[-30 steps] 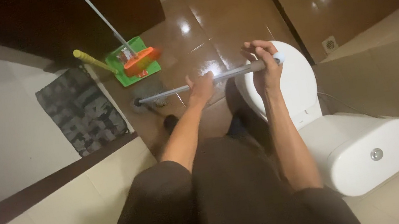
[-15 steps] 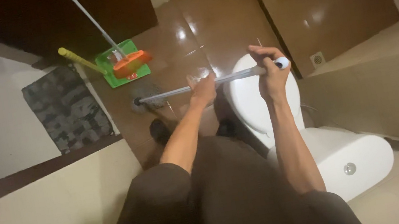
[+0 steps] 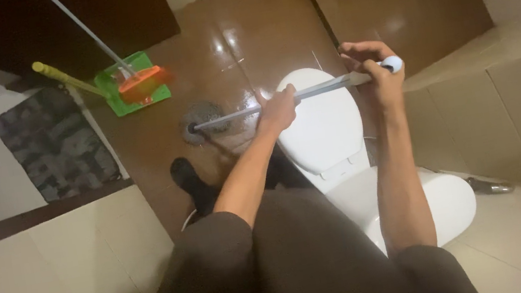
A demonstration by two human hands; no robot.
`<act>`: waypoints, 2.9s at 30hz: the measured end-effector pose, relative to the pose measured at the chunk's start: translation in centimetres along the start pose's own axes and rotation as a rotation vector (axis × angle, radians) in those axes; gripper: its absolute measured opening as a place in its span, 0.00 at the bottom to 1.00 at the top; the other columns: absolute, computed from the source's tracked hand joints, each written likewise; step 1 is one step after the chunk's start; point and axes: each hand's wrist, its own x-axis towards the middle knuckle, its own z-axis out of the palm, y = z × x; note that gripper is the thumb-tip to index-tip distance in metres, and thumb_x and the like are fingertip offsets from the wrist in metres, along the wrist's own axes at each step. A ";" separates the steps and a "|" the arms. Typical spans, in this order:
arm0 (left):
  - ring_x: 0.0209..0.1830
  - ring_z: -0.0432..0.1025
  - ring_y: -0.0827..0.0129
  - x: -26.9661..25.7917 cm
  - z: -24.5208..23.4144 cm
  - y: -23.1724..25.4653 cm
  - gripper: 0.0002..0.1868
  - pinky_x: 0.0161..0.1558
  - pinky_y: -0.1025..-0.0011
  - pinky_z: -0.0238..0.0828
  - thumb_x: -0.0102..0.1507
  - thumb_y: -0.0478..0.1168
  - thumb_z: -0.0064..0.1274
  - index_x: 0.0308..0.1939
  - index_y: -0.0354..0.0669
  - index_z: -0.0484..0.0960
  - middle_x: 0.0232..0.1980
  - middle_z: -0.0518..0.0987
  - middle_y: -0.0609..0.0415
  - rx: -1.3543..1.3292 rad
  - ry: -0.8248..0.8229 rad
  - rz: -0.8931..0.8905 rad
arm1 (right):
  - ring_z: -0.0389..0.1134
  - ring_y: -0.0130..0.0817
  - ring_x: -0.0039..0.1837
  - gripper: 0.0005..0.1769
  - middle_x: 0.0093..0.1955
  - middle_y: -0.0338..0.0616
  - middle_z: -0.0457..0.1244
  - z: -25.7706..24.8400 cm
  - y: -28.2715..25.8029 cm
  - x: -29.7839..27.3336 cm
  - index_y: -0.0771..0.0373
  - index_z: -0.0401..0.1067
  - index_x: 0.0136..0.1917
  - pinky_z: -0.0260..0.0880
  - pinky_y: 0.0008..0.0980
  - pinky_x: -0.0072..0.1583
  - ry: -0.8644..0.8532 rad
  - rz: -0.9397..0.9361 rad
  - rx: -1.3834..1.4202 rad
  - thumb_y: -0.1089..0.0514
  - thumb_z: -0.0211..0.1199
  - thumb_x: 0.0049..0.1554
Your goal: The person mops the bathroom floor using a mop.
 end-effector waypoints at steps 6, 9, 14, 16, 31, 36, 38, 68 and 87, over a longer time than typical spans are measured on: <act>0.50 0.77 0.49 -0.8 -0.9 0.2 0.08 0.67 0.20 0.27 0.66 0.36 0.45 0.48 0.41 0.74 0.38 0.84 0.45 0.025 0.102 0.064 | 0.69 0.40 0.68 0.25 0.64 0.52 0.68 1.1 -1.2 -0.9 0.64 0.69 0.64 0.68 0.37 0.71 0.076 0.148 -0.040 0.73 0.59 0.53; 0.50 0.78 0.54 -0.2 0.4 -0.7 0.10 0.69 0.21 0.29 0.65 0.32 0.42 0.49 0.42 0.75 0.39 0.84 0.48 0.139 0.150 0.098 | 0.67 0.44 0.64 0.21 0.62 0.54 0.67 1.4 1.3 -0.8 0.67 0.67 0.64 0.67 0.42 0.70 0.199 0.035 0.093 0.72 0.59 0.57; 0.46 0.79 0.56 -0.2 1.0 -1.9 0.10 0.68 0.25 0.32 0.63 0.35 0.43 0.47 0.44 0.77 0.39 0.83 0.51 0.169 0.235 0.144 | 0.68 0.46 0.69 0.19 0.63 0.57 0.68 1.1 4.2 -0.2 0.69 0.69 0.59 0.65 0.42 0.75 0.105 -0.164 0.047 0.73 0.49 0.54; 0.46 0.79 0.56 -0.3 0.9 -2.2 0.10 0.69 0.26 0.33 0.64 0.35 0.42 0.46 0.45 0.78 0.40 0.84 0.52 0.186 0.204 0.141 | 0.68 0.46 0.69 0.18 0.62 0.58 0.68 1.1 4.7 -0.3 0.69 0.70 0.56 0.65 0.42 0.75 0.112 -0.171 0.051 0.74 0.48 0.53; 0.55 0.77 0.59 -1.6 -0.4 -10.1 0.20 0.68 0.22 0.28 0.62 0.36 0.46 0.57 0.54 0.79 0.49 0.83 0.52 0.213 0.101 0.071 | 0.69 0.49 0.69 0.15 0.60 0.59 0.68 5.7 10.3 -1.3 0.68 0.72 0.49 0.60 0.50 0.80 0.110 -0.122 0.168 0.73 0.48 0.52; 0.55 0.76 0.58 -3.0 -2.4 -12.8 0.30 0.69 0.24 0.26 0.60 0.36 0.48 0.66 0.63 0.73 0.52 0.82 0.51 0.165 0.078 0.083 | 0.69 0.49 0.69 0.14 0.60 0.59 0.68 8.0 12.4 -1.6 0.68 0.72 0.49 0.60 0.50 0.80 0.071 -0.096 0.190 0.73 0.50 0.52; 0.55 0.77 0.58 -3.6 -2.6 -13.9 0.27 0.72 0.28 0.28 0.63 0.37 0.46 0.67 0.62 0.74 0.53 0.82 0.51 0.195 0.053 0.034 | 0.68 0.50 0.68 0.12 0.60 0.59 0.68 8.7 13.3 -1.7 0.69 0.73 0.50 0.60 0.50 0.80 0.062 -0.103 0.208 0.72 0.52 0.55; 0.67 0.67 0.53 -3.0 2.3 -11.6 0.19 0.67 0.34 0.50 0.65 0.31 0.46 0.59 0.52 0.69 0.59 0.75 0.49 -0.140 0.042 -0.046 | 0.66 0.53 0.73 0.19 0.66 0.66 0.65 4.8 8.3 -3.4 0.78 0.74 0.53 0.64 0.48 0.79 0.031 -0.150 0.006 0.72 0.49 0.52; 0.61 0.72 0.54 0.5 1.2 2.1 0.07 0.69 0.22 0.25 0.68 0.35 0.44 0.50 0.44 0.69 0.49 0.80 0.50 -0.097 -0.035 0.018 | 0.66 0.42 0.63 0.18 0.75 0.64 0.63 -5.3 -0.4 -1.7 0.75 0.73 0.59 0.64 0.37 0.59 0.005 0.041 -0.019 0.73 0.57 0.55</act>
